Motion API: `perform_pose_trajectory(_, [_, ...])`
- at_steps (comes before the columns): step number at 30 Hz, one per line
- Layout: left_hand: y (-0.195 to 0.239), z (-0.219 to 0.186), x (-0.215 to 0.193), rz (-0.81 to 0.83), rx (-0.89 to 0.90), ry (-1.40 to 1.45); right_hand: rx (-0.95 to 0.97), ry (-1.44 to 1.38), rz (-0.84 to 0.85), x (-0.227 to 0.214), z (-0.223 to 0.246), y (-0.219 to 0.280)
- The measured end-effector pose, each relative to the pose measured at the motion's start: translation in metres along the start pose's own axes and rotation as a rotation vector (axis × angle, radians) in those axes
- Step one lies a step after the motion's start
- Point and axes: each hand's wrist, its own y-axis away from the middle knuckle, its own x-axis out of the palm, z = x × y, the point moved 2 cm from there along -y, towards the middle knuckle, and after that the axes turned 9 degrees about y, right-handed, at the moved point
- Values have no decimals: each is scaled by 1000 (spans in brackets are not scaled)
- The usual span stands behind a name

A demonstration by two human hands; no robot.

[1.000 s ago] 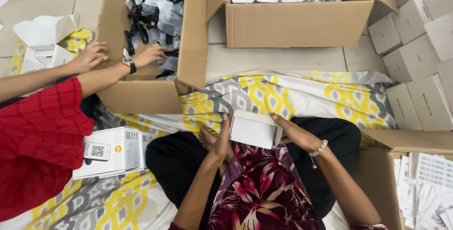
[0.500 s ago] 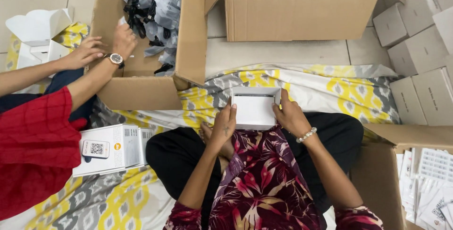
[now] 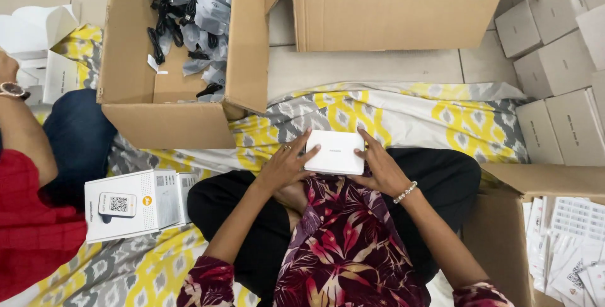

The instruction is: The person packages electronic devices and cables into boxes for fulfillment.

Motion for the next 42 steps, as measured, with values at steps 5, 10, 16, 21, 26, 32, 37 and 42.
perform_pose_trajectory(5, [21, 26, 41, -166, 160, -50, -45, -32, 4, 10, -12, -8])
perform_pose_trajectory(10, [32, 16, 65, -261, 41, -61, 56, -37, -49, 30, -21, -8])
perform_pose_trajectory(16, [30, -36, 53, -273, -634, 371, -86, -72, -95, 34, -3, 28])
perform_pose_trajectory(21, [16, -83, 26, 50, -1055, 1952, -485, 165, -78, -16, 24, 64])
perform_pose_trajectory(26, [-25, -105, 63, 42, -992, 1948, -460, 440, -138, -83, 34, 98])
perform_pose_trajectory(32, [-99, -138, 46, 186, -589, 1844, 383, 123, -235, -140, 21, 152])
perform_pose_trajectory(37, [-158, -218, 1, 326, -421, 1520, 738, -813, -369, -134, 46, 181])
perform_pose_trajectory(42, [-194, -278, 10, 374, -253, 1278, 1038, -785, -760, -155, 64, 221])
